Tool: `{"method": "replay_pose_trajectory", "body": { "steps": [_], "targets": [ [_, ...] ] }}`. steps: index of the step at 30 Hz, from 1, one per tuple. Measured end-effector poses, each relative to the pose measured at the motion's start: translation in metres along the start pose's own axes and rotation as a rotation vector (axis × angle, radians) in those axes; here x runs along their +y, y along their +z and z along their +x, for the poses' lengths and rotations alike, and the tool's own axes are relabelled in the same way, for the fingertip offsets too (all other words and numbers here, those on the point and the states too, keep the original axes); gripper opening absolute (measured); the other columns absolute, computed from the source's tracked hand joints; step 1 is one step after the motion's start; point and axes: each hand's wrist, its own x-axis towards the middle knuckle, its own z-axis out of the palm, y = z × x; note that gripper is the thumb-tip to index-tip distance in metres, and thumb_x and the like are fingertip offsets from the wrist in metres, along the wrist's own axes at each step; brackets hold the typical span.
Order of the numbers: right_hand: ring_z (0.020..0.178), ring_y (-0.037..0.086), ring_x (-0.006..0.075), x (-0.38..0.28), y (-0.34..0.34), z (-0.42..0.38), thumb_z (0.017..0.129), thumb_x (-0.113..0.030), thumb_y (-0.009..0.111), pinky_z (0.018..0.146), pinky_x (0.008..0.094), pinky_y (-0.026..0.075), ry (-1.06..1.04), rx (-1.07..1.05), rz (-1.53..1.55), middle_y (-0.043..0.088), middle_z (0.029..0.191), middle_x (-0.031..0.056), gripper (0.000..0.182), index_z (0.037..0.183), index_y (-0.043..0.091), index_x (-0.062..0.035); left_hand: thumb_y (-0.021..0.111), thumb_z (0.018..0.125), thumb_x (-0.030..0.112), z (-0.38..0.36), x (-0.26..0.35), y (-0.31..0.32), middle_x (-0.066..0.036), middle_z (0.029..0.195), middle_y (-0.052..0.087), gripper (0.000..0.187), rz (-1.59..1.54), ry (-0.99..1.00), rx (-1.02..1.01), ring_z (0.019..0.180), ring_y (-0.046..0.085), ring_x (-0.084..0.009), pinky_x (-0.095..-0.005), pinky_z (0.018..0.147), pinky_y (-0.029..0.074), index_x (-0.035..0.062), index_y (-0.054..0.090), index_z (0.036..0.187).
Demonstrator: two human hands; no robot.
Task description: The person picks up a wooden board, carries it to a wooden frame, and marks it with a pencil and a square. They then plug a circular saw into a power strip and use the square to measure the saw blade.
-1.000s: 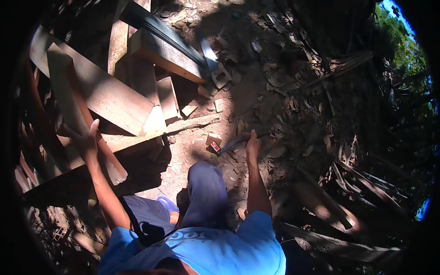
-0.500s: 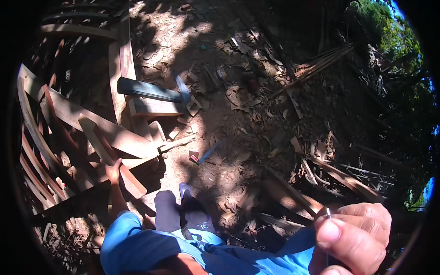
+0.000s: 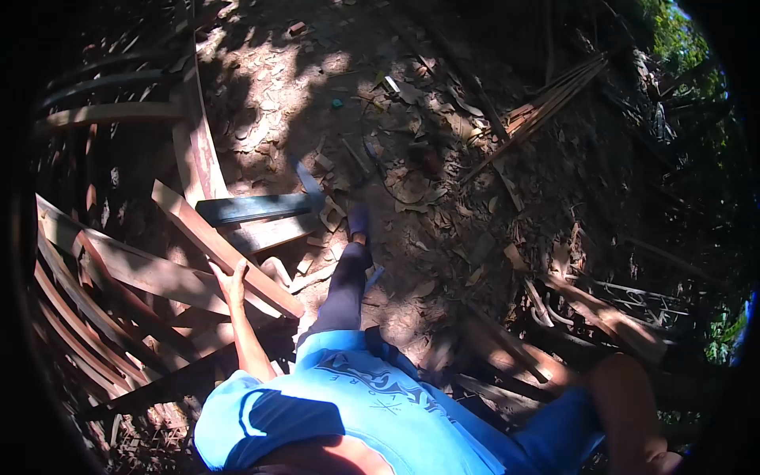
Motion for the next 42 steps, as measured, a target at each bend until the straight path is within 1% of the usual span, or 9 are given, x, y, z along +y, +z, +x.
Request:
{"method": "replay_pose_trajectory", "body": {
  "steps": [3,6,7,12,17,24,29,36,42],
  "targets": [
    [0.053,0.055,0.0215,0.144,0.012,-0.011,0.08,-0.025,0.066,0.05,0.0312,0.048,0.065,0.032,0.203,0.061,0.074,0.011,0.044,0.121,0.054,-0.0152,0.082,0.07,0.037,0.088,0.013,0.083,-0.026,0.146,0.03,0.112,-0.267,0.104,-0.404,0.132,0.037,-0.0305,-0.0372,0.107,0.032,-0.0059,0.012,0.147],
    [0.071,0.051,0.02,0.35,0.01,-0.093,0.093,-0.027,0.05,0.065,0.0299,0.04,0.438,0.291,0.223,0.059,0.085,0.0129,0.032,0.11,0.053,0.0003,0.082,0.072,0.033,0.12,0.019,0.218,-0.022,0.141,0.039,0.111,-0.271,-0.165,-0.041,0.122,0.048,-0.028,-0.0346,0.102,0.039,-0.0042,0.01,0.148],
    [0.069,0.056,0.0111,0.426,0.037,-0.121,0.095,-0.029,0.053,0.065,0.0227,0.045,0.721,0.161,-0.358,0.061,0.086,0.0073,0.031,0.104,0.06,0.0003,0.081,0.072,0.032,0.12,0.069,0.241,-0.022,0.14,0.041,0.112,-0.235,-0.161,0.014,0.121,0.048,-0.0282,-0.0339,0.102,0.039,-0.0033,0.007,0.148],
    [0.067,0.053,0.0066,0.513,0.106,-0.398,0.094,-0.022,0.059,0.061,0.0204,0.043,1.892,0.029,0.128,0.06,0.081,0.0008,0.024,0.099,0.062,0.0016,0.077,0.078,0.028,0.148,0.124,0.354,-0.021,0.13,0.05,0.11,-0.387,-0.422,-0.233,0.112,0.054,-0.0234,-0.033,0.094,0.044,-0.0068,-0.001,0.147],
    [0.071,0.063,0.0171,0.441,0.126,-0.468,0.088,-0.026,0.064,0.067,0.0319,0.049,1.723,-0.722,0.229,0.066,0.077,0.0125,0.027,0.094,0.065,0.0003,0.072,0.082,0.019,0.154,0.158,0.442,-0.021,0.128,0.049,0.097,-0.744,-0.531,-0.354,0.109,0.057,-0.0262,-0.0352,0.091,0.048,0.0019,0.004,0.149],
    [0.068,0.062,0.0166,0.512,0.08,-0.508,0.09,-0.028,0.062,0.064,0.0308,0.048,1.945,-0.676,0.553,0.067,0.078,0.0102,0.028,0.098,0.066,-0.0012,0.076,0.08,0.031,0.147,0.133,0.544,-0.011,0.145,0.038,0.091,-0.903,-0.579,-0.207,0.136,0.028,-0.0202,-0.0322,0.112,0.017,-0.0035,0.024,0.145],
    [0.077,0.065,0.0231,0.653,0.068,-0.542,0.09,-0.03,0.062,0.07,0.0341,0.049,1.598,-0.761,0.512,0.067,0.083,0.0136,0.03,0.098,0.066,-0.0012,0.076,0.078,0.039,0.102,0.246,0.577,-0.025,0.15,0.022,0.109,-0.861,-0.464,-0.096,0.143,0.013,-0.0263,-0.0365,0.115,0.01,-0.0164,0.008,0.141],
    [0.087,0.066,0.0303,0.721,0.018,-0.528,0.09,-0.033,0.061,0.077,0.036,0.049,1.391,-0.902,0.673,0.067,0.091,0.0181,0.034,0.1,0.066,-0.0011,0.064,0.089,0.032,0.017,0.285,0.615,-0.008,0.102,0.062,0.048,-1.064,-0.453,-0.034,0.09,0.063,-0.0194,-0.0362,0.078,0.053,0.0027,0.046,0.123],
    [0.086,0.066,0.0332,0.743,0.015,-0.511,0.089,-0.037,0.062,0.076,0.0379,0.05,1.098,-1.082,0.584,0.068,0.09,0.0182,0.037,0.097,0.066,-0.001,0.064,0.089,0.023,-0.034,0.291,0.62,-0.003,0.101,0.061,0.039,-1.113,-0.395,0.112,0.091,0.06,-0.013,-0.0277,0.078,0.051,0.0063,0.049,0.121]
  ]
}}
